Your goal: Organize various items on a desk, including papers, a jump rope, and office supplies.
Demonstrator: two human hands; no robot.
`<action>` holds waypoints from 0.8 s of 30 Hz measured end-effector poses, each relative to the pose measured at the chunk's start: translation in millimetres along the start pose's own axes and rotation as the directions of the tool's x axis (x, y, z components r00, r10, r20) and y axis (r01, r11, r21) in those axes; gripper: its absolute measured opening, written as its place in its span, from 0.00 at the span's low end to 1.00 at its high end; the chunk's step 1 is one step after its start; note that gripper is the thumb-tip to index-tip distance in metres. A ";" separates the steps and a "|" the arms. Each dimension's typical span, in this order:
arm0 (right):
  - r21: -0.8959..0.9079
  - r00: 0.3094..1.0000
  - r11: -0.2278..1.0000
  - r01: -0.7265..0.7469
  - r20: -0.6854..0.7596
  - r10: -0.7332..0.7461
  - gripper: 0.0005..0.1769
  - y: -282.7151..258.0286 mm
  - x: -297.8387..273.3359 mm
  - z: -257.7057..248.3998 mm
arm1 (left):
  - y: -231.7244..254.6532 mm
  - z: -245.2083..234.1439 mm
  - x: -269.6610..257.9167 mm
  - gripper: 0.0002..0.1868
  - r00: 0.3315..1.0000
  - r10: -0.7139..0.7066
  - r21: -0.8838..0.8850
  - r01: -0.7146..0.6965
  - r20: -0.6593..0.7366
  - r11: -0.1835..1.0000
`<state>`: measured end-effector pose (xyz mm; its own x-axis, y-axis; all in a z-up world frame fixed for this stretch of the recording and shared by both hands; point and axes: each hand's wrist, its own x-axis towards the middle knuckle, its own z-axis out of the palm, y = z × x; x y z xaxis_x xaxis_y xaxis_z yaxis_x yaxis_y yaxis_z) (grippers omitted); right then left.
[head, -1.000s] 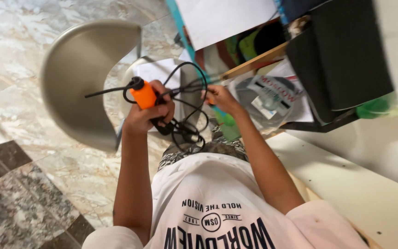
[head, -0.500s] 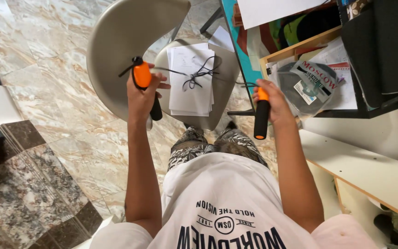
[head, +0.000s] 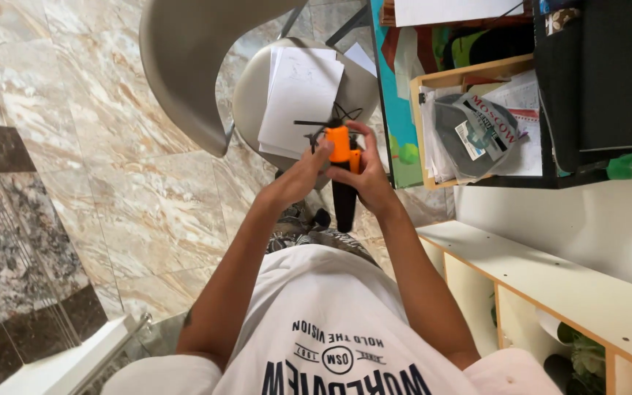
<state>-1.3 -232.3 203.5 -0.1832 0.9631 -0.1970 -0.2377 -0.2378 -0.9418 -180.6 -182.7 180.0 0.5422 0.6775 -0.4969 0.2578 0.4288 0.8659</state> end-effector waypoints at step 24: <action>0.751 0.960 0.622 0.222 -0.056 -0.275 0.41 -52.9 -109.9 -104.0 | -66.8 12.6 -0.7 0.19 0.774 0.354 0.118 -0.478 0.524 0.870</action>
<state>130.6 -312.5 246.6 -0.0574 0.9968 0.0548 -0.9050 -0.0288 -0.4244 -188.1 -219.3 123.3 0.9304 0.3634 -0.0475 0.0593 -0.0212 0.9980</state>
